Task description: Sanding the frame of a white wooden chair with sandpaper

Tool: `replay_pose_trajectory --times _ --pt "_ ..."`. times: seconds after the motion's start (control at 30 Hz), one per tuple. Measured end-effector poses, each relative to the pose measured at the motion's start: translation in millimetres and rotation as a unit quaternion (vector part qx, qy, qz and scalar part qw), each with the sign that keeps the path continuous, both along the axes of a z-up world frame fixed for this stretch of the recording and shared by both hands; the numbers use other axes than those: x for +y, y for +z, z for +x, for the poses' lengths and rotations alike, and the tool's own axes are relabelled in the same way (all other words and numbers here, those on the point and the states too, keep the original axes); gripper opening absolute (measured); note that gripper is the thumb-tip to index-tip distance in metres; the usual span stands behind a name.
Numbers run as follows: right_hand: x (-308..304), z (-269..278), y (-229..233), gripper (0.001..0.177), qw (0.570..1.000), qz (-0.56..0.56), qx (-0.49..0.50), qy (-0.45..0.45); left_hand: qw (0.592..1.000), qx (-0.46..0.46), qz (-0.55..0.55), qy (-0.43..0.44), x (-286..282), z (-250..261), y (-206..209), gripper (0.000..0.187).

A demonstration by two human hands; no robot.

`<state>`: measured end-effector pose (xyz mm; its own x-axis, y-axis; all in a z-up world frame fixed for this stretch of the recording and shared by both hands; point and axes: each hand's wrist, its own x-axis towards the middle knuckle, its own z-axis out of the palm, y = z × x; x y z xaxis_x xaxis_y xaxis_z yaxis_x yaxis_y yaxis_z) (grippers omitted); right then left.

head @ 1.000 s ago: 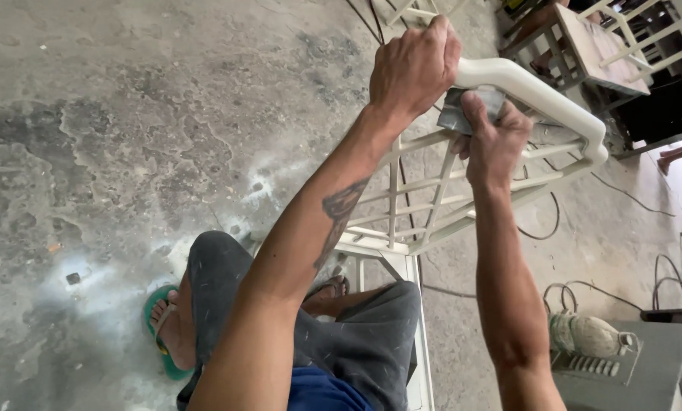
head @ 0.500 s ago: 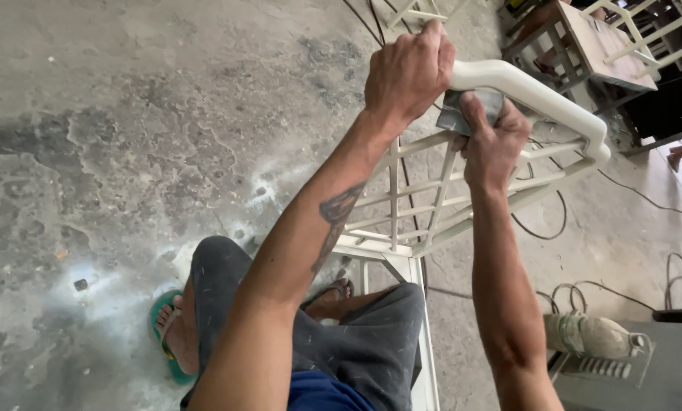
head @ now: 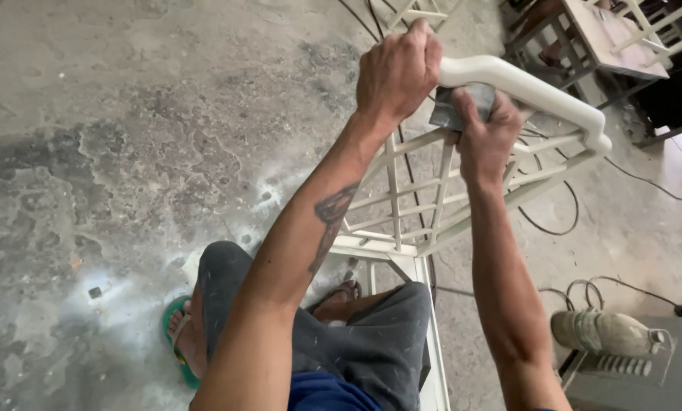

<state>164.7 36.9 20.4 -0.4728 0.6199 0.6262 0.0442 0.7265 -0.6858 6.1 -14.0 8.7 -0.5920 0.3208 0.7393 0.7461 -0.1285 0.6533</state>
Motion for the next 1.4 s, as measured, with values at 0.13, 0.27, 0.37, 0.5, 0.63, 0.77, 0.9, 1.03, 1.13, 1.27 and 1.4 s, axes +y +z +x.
replay_pose_trajectory --times 0.13,0.27,0.37,0.5,0.63,0.77,0.9,1.03,1.13,1.27,1.4 --pt "9.9 -1.9 0.1 0.025 0.996 0.060 -0.053 -0.026 1.000 -0.011 -0.012 0.010 3.5 -3.8 -1.7 0.027" --pt "11.7 3.5 -10.4 0.017 0.999 0.024 -0.023 0.000 1.000 -0.011 -0.024 -0.005 0.8 -3.7 -1.5 0.027" --pt "-11.6 2.3 2.4 0.031 0.998 -0.016 -0.048 -0.029 0.999 -0.030 -0.031 -0.012 -7.5 0.3 3.4 0.027" --pt "-0.2 -2.8 -12.7 0.035 0.996 0.046 -0.026 -0.078 0.996 -0.036 -0.073 -0.047 -14.8 -4.8 7.5 0.036" --pt "-41.3 -16.9 -36.9 0.041 0.986 -0.156 0.052 -0.036 0.986 -0.095 -0.071 -0.114 -22.2 -9.9 -0.3 0.064" --pt "-58.7 -55.1 -38.3 0.037 0.913 -0.310 0.265 0.004 0.970 -0.152 -0.053 -0.181 -21.5 -11.4 -14.0 0.082" --pt "-70.9 -80.5 -45.4 0.049 0.901 -0.309 0.305 -0.019 0.959 -0.142 -0.040 -0.243 -41.2 -10.4 4.1 0.072" --pt "-57.4 -97.7 -56.1 0.031 0.857 -0.375 0.351 0.038 0.956 -0.128 -0.048 -0.259 -41.8 -17.3 4.4 0.070" --pt "-61.3 -91.9 -59.7 0.036 0.863 -0.371 0.341 0.042 0.951 -0.140 -0.033 -0.275 -40.2 -16.9 0.7 0.071" --pt "-66.7 -87.7 -47.4 0.028 0.867 -0.372 0.321 0.081 0.951 -0.147 -0.045 -0.269 -35.5 -22.3 -5.1 0.072" --pt "-74.6 -80.1 -41.9 0.038 0.946 -0.282 0.149 -0.051 0.939 -0.179 -0.028 -0.294 -32.9 -24.7 -5.7 0.087"
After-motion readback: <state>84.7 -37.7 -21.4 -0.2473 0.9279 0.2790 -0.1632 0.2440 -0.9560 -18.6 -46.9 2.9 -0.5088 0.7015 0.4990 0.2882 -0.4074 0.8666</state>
